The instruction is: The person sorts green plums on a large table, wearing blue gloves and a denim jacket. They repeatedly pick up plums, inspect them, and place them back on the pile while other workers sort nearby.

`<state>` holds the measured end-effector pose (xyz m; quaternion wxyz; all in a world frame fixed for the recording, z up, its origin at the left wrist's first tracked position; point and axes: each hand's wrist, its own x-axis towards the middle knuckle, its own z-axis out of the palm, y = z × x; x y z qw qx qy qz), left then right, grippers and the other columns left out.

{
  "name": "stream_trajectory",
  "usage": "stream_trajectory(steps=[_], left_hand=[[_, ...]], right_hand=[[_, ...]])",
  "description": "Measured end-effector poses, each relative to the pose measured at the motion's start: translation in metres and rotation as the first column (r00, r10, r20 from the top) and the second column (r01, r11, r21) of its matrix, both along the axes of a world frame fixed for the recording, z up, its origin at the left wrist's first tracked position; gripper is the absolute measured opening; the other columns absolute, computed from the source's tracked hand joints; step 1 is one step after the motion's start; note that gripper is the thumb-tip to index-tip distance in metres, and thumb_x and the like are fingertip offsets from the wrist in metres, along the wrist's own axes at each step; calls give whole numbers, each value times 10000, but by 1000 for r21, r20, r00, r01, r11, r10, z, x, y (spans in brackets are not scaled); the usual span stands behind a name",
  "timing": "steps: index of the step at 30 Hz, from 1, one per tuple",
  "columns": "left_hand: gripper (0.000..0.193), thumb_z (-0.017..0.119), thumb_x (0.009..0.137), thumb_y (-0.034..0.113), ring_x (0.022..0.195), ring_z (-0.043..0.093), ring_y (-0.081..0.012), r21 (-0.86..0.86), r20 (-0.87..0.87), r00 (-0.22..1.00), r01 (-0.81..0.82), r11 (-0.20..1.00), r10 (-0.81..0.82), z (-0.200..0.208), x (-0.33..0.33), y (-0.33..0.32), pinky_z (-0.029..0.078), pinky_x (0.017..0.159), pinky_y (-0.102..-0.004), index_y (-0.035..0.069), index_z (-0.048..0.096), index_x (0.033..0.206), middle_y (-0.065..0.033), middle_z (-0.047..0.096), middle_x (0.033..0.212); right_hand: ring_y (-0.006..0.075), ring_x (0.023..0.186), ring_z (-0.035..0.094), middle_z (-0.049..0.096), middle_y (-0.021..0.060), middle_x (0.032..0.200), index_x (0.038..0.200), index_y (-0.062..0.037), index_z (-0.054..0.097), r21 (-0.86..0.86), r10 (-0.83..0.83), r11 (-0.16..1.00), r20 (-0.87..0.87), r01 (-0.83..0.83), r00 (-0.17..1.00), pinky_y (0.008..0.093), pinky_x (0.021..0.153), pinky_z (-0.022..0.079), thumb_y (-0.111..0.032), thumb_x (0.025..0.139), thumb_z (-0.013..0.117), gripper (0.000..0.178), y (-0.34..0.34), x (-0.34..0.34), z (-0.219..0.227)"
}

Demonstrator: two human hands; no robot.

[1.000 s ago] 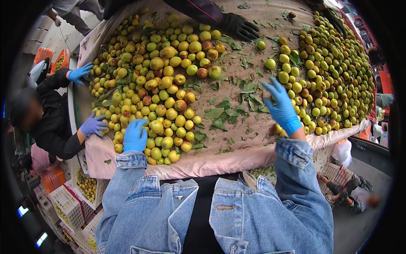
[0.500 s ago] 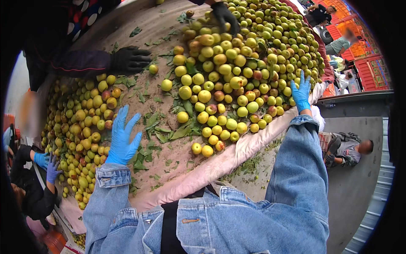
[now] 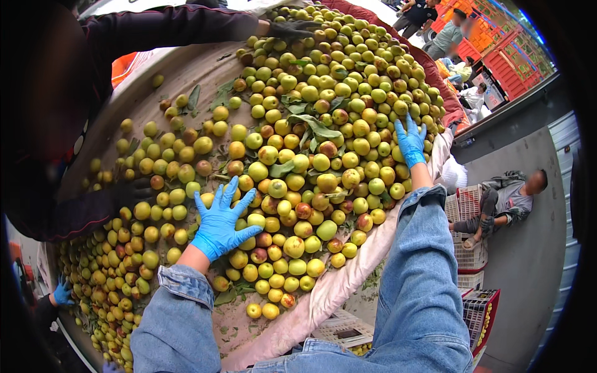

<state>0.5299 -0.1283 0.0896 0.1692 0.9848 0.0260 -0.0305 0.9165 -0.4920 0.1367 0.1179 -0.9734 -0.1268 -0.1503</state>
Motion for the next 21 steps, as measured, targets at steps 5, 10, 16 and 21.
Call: stream_trajectory(steps=[5,10,16,21], left_hand=[[815,537,725,667,1359,193,-402,120,35,999,36,992,-40,1,1,-9,-91,1009,-685,290,329,1417,-102,130,1523],[787,589,747,551,1367,184,-390,55,11,1000,13,998,-14,7,-12,-14,-79,1043,-649,241,325,1422,-95,196,1503],[920,614,740,559,1366,4,-481,-35,69,998,2,999,0,13,-48,-47,-28,1040,-655,132,218,1453,-243,59,1501],[773,602,721,589,1324,-18,-548,68,68,998,2,998,-7,-12,-79,-35,-11,1036,-671,156,435,1340,-248,69,1487]], right_hand=[[342,1230,435,371,181,1400,1306,-151,492,120,291,956,-243,-269,926,354,1032,347,-544,885,436,578,77,-51,19],[371,1317,298,280,195,1450,1324,-222,473,142,418,908,-282,-393,864,468,1074,239,-587,878,387,583,116,-96,8],[376,1316,312,260,178,1468,1333,-256,459,56,752,632,-287,-773,593,520,1061,240,-564,871,414,558,162,-199,5],[269,955,599,602,148,1110,1087,-38,600,403,626,583,331,-706,706,333,834,473,-139,859,598,250,106,-51,95]])
